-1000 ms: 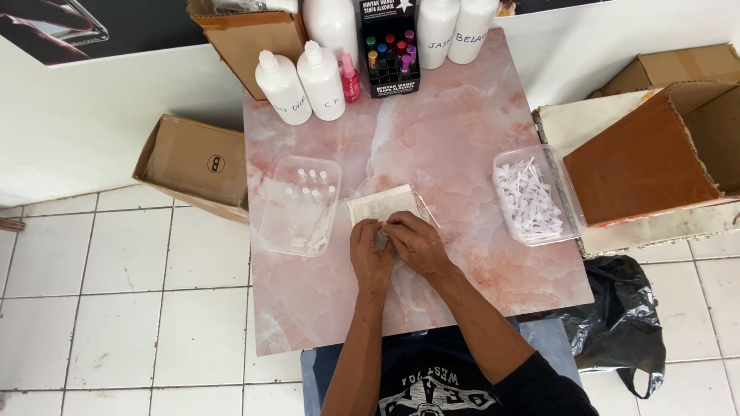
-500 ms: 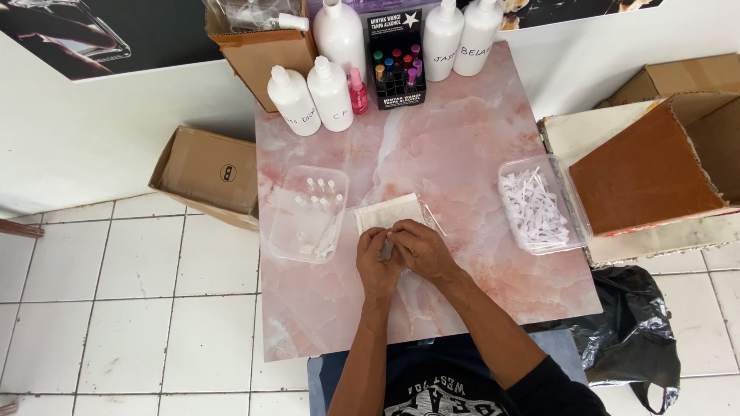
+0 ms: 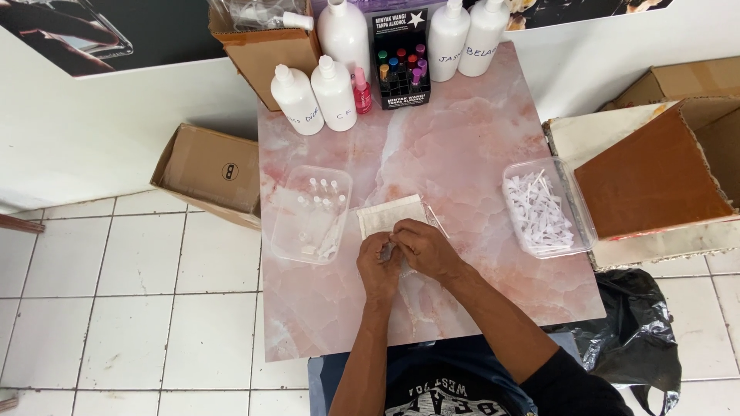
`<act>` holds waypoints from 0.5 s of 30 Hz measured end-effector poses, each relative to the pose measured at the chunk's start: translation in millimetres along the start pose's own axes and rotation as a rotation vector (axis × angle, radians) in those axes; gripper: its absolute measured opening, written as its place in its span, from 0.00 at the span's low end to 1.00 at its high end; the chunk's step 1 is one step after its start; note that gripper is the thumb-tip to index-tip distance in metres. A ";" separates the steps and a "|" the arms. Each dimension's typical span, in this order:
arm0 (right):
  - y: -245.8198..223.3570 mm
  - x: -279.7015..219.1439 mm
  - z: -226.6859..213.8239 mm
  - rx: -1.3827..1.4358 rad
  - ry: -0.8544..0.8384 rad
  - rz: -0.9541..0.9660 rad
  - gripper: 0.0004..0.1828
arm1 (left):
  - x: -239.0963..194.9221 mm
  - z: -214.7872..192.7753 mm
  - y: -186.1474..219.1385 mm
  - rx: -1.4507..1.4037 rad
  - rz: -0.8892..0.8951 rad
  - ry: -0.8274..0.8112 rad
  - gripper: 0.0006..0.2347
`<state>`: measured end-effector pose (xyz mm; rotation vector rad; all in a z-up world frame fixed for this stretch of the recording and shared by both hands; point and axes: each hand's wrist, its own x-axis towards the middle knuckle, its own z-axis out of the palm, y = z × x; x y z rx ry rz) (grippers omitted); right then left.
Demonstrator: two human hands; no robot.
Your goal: Assembling small perfume tester vials by manually inserting absorbent wicks into plastic tubes.
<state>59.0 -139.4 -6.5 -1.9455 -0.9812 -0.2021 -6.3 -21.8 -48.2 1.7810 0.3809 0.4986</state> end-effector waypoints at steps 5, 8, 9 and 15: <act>-0.1 -3.0 3.4 -0.003 0.048 0.001 0.08 | 2.0 -3.3 2.5 0.011 0.032 -0.016 0.09; -2.2 -2.1 3.4 -0.006 0.067 -0.016 0.08 | 2.8 -2.0 -0.6 0.005 0.046 -0.017 0.10; -2.6 -2.1 3.4 -0.010 0.064 -0.027 0.09 | 2.5 -1.3 -1.9 0.003 0.052 -0.013 0.10; -11.5 -3.2 -0.5 -0.065 0.057 0.024 0.06 | -0.1 0.2 -10.1 0.047 0.110 0.001 0.11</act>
